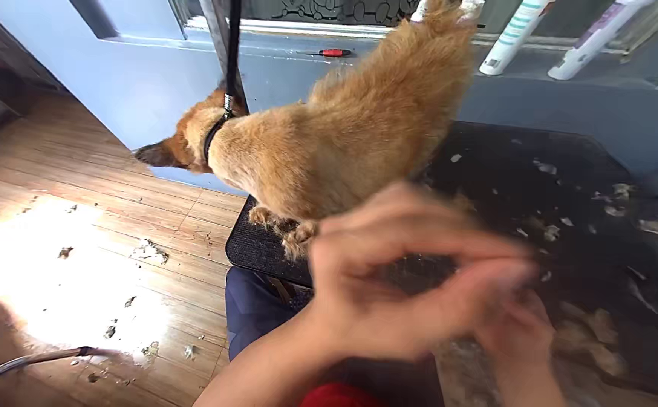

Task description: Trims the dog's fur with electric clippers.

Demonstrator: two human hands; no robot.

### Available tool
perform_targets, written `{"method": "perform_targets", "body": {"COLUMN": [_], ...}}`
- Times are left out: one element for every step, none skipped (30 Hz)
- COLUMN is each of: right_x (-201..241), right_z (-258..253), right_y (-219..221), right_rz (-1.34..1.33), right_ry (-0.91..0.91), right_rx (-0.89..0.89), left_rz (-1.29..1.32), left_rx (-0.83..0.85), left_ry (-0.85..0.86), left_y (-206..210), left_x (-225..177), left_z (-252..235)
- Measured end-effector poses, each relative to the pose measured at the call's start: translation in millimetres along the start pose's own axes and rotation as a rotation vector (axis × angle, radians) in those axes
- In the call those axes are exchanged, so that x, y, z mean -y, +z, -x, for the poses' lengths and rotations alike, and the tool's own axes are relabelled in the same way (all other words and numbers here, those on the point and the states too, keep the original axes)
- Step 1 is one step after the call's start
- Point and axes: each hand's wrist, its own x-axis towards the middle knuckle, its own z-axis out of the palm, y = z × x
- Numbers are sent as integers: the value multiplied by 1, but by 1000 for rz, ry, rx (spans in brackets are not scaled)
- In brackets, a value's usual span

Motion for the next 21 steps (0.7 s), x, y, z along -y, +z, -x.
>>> {"method": "perform_targets", "body": {"right_x": [0,0,0,0,2,6,10,14,17,21,23,26,29,33,36,40,43,46,49,52,54], "right_z": [-1,-1,-2,-4,-5,-7,-9,-9,-10,-13,-16,-22,-27,-31,-35,-38,-42,-45,-49,-52,-56], "right_y": [-3,-5,-6,-6,-6,-5,-1,5,12,20,32,48,66,86,105,124,142,159,174,189,204], "right_rz": [-13,-28,-36,-40,-51,-65,-73,-65,-35,11,66,110,146,174,202,229,257,283,309,335,348], "right_ry": [-3,-8,-19,-31,-37,-44,-53,-66,-85,-108,-131,-164,-203,-253,-315,-391,-473,-547,-609,-656,-693], "right_rx": [0,-6,-22,-33,-23,-8,4,15,27,42,59,86,120,165,222,288,350,409,460,509,553], "left_rz": [-271,-576,-840,-966,-961,-897,-851,-847,-842,-814,-771,-712,-645,-577,-513,-455,-401,-372,-373,-394,-425], "left_rx": [235,513,722,747,612,384,140,-52,-171,-216,-239,-260,-270,-275,-282,-285,-284,-278,-274,-275,-268], "left_ry": [-105,-206,-279,-337,-412,-467,-506,-534,-566,-608,-643,-664,-672,-670,-663,-638,-622,-612,-600,-574,-547], "left_y": [-7,-12,-17,-26,-40,-58,-76,-94,-109,-122,-129,-130,-128,-124,-118,-114,-110,-107,-106,-106,-107], "left_x": [20,35,46,52,53,50,48,48,50,54,60,67,73,80,90,103,115,127,136,143,147], "left_z": [30,56,78,96,110,120,125,126,123,118,110,101,92,84,77,73,70,69,71,73,73]}}
